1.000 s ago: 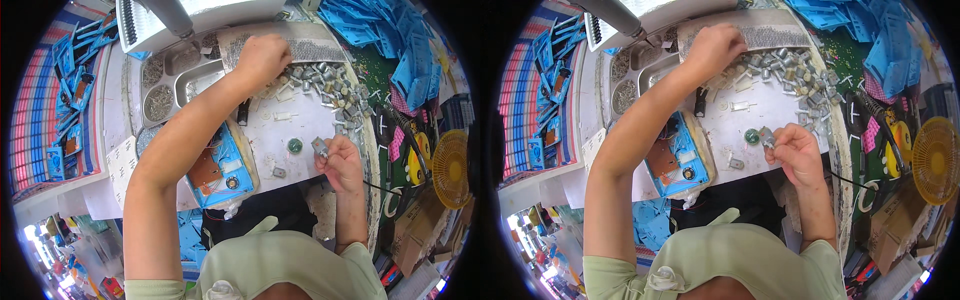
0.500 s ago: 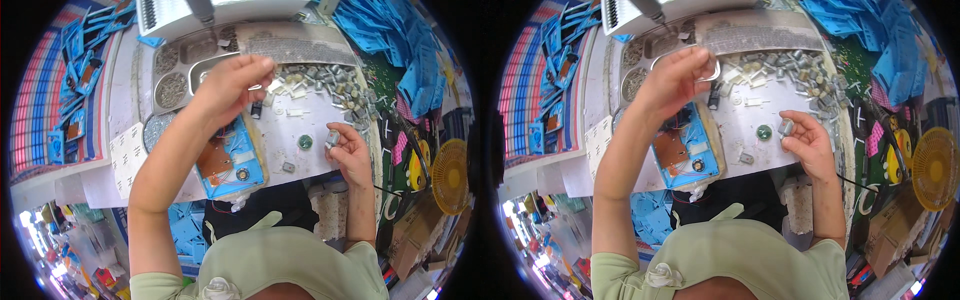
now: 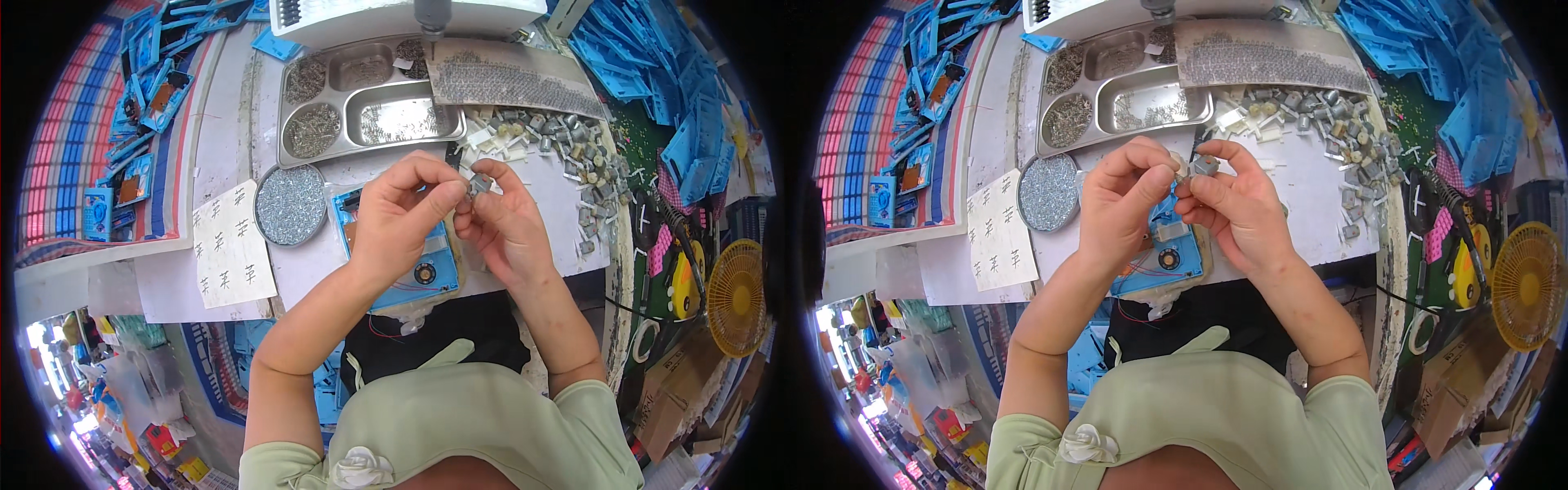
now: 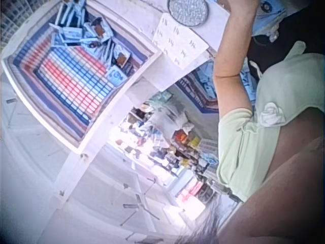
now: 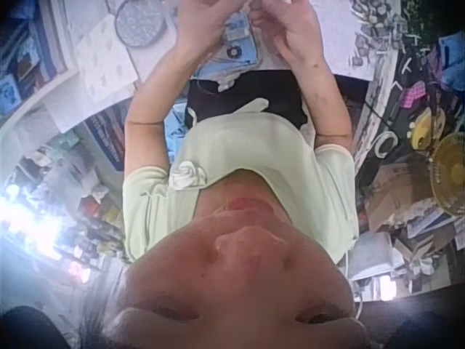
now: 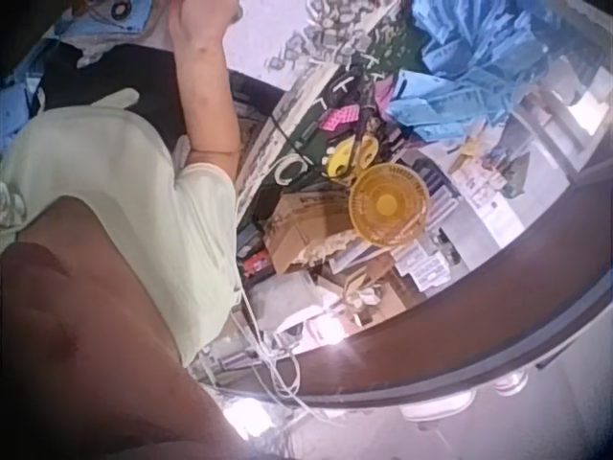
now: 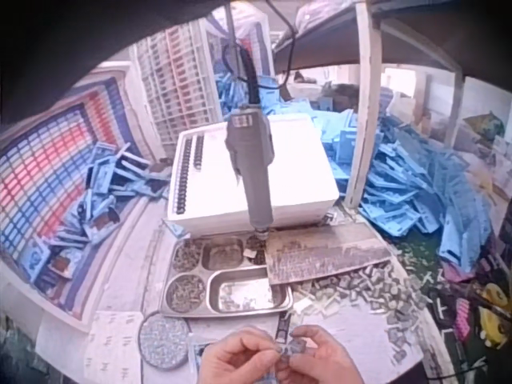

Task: Assemble internal components of a blue plastic electronic device using screws and a soldering iron.

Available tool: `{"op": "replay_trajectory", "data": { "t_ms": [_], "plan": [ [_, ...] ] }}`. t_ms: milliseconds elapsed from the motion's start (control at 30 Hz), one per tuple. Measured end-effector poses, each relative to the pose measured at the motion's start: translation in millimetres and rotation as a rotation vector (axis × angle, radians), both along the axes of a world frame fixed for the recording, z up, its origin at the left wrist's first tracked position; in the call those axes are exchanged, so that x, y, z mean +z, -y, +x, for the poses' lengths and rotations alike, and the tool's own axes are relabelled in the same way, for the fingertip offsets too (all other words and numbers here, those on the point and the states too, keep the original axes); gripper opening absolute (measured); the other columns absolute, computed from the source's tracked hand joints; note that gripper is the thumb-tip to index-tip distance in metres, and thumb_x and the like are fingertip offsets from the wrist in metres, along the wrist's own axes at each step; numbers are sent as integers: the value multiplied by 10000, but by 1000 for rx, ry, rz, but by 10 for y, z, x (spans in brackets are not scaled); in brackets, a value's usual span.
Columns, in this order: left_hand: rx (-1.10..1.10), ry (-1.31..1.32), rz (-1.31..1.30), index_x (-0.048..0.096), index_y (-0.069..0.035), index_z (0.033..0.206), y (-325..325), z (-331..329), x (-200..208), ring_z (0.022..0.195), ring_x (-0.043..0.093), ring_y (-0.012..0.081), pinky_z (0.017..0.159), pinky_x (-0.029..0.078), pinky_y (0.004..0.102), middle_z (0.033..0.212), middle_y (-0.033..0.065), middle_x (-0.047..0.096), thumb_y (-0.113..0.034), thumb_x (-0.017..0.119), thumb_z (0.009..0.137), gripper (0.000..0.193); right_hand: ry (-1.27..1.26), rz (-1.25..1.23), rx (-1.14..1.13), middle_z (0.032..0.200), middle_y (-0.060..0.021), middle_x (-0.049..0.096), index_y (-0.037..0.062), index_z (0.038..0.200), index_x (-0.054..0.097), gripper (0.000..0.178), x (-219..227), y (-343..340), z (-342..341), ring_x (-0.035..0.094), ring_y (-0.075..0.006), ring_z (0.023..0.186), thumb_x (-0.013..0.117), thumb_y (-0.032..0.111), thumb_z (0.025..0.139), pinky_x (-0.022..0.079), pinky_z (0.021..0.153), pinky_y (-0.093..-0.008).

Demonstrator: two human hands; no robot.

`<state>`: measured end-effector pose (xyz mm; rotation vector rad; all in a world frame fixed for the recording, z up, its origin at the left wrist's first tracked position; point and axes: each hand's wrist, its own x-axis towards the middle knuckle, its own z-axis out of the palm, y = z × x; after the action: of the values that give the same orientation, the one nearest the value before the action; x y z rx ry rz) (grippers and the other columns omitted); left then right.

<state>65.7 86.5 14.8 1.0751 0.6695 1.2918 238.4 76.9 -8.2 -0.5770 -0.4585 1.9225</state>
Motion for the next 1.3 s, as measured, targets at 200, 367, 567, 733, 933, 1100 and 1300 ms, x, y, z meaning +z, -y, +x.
{"op": "replay_trajectory", "data": {
  "t_ms": [200,367,567,733,933,1100,1300],
  "plan": [
    [16,-15,30,656,34,1004,4,-57,-71,812,643,136,724,527,264,952,64,597,13,651,968,41,-42,-16,25,982,-167,715,40,1339,435,485,50,-26,-73,739,-227,855,704,44,936,627,753,-307],
    [12,-30,16,650,23,959,8,-60,-76,809,649,132,718,530,244,941,56,600,13,651,968,14,78,42,-30,973,-154,700,38,1336,438,524,49,-47,-77,728,-208,874,731,5,904,614,776,-294],
    [28,-523,43,644,-4,920,-38,-156,-226,718,593,121,626,469,302,820,58,604,-114,652,993,133,453,300,-147,1000,-124,690,27,1313,453,540,46,-55,-37,702,-162,919,736,-85,867,583,835,-273],
    [50,-689,222,643,25,864,-111,-67,-138,678,530,146,620,432,375,738,103,565,-221,597,1031,300,503,333,-154,1015,-109,690,26,1299,456,526,33,-85,2,691,-144,959,723,-108,867,578,853,-265],
    [-63,-509,-147,659,25,788,-180,-158,-116,607,476,83,546,376,304,636,24,545,-286,600,1044,407,523,368,-140,1032,-105,693,32,1288,461,500,25,-262,27,686,-137,968,706,-110,876,572,846,-252],
    [-70,-337,-367,639,-35,714,-264,-195,-46,546,415,33,491,307,228,605,-49,490,-346,599,1051,461,608,486,-103,1057,-112,690,33,1291,466,514,145,-420,-111,680,-136,956,725,-93,865,563,837,-254],
    [-83,-196,-456,625,-64,696,-269,-277,-50,526,391,30,473,296,228,597,-59,468,-367,583,1059,474,581,557,-119,1128,-128,669,27,1297,455,549,123,-399,-200,690,-170,993,735,-113,845,573,852,-286]
  ]
}}
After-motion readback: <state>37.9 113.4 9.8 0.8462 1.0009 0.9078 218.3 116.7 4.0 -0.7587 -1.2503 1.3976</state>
